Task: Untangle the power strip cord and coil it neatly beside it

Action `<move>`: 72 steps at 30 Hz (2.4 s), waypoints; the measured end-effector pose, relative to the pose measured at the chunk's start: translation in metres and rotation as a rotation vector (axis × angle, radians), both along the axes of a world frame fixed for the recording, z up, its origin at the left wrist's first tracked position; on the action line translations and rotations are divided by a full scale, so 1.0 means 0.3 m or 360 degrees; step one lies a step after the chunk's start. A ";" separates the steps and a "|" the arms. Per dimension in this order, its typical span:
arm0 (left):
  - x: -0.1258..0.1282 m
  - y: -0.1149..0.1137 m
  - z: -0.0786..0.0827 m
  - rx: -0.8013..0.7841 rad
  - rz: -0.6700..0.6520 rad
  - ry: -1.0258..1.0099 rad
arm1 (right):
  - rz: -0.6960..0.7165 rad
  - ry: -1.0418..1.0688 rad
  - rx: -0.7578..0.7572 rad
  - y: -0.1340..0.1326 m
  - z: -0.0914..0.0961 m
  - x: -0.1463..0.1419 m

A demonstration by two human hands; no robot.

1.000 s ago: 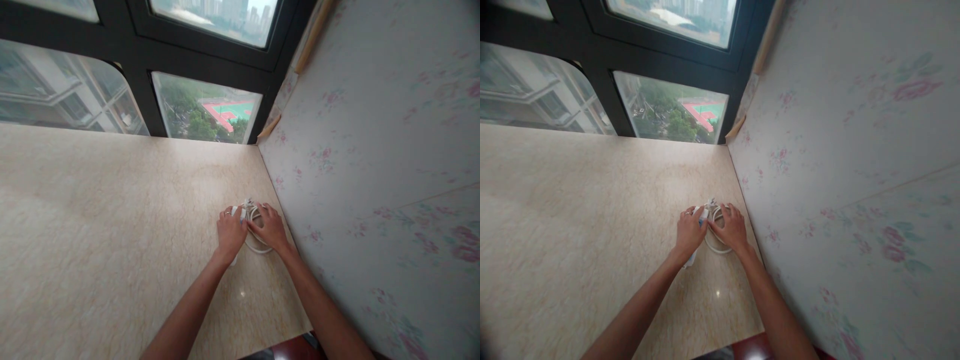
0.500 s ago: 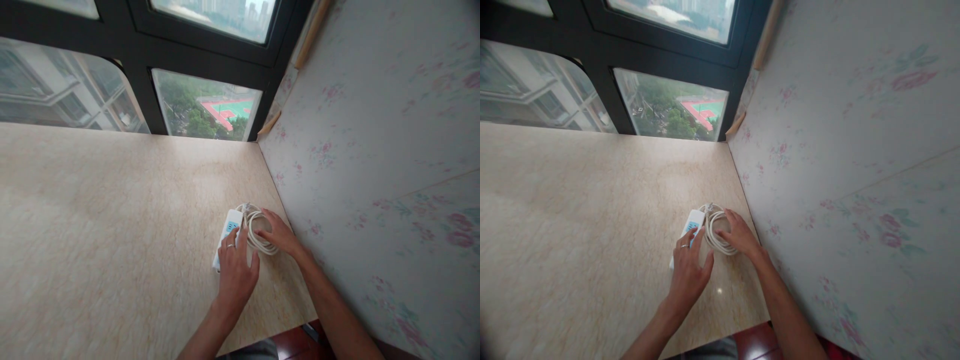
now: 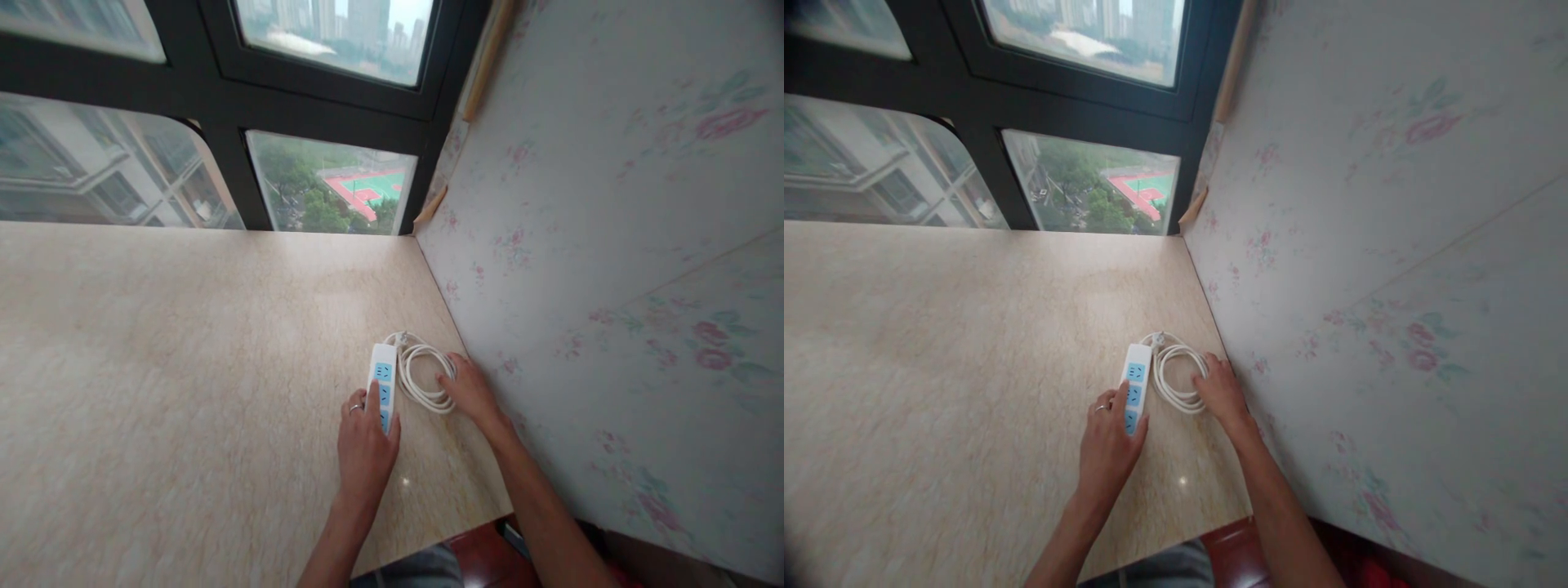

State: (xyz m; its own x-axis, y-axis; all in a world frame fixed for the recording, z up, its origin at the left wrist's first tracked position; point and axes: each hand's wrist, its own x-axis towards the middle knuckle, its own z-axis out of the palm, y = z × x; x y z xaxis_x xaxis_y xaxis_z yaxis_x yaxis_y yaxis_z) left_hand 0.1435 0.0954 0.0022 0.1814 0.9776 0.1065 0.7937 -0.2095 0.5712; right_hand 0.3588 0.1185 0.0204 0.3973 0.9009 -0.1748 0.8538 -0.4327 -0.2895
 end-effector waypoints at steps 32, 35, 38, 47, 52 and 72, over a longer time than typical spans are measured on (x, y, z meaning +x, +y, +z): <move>0.253 0.310 -0.039 0.0113 -0.0163 -0.0163 | -0.0319 0.0163 0.0630 0.182 -0.006 0.032; 0.235 0.278 -0.057 0.0119 -0.0180 -0.0219 | -0.0197 -0.0055 0.1022 0.059 -0.036 -0.033; 0.212 0.230 -0.076 0.0155 -0.0228 -0.0334 | -0.0132 0.0023 0.0991 -0.107 -0.101 -0.104; -0.052 -0.052 -0.098 0.0434 -0.0214 -0.0762 | 0.0104 0.0196 0.0878 -0.383 -0.203 -0.162; -0.241 -0.168 -0.094 0.0367 -0.0135 -0.0692 | 0.0129 0.0088 0.0923 -0.370 -0.191 -0.163; -0.290 -0.229 -0.082 0.0208 -0.0006 -0.0886 | 0.0214 0.0123 0.1050 -0.387 -0.242 -0.142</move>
State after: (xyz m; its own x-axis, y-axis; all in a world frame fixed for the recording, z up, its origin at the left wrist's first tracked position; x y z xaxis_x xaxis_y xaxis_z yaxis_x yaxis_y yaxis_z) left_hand 0.0567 0.0267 -0.0225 0.0670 0.9494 0.3067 0.3795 -0.3086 0.8722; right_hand 0.3163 0.0023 -0.0521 0.2826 0.8693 0.4056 0.8542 -0.0357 -0.5187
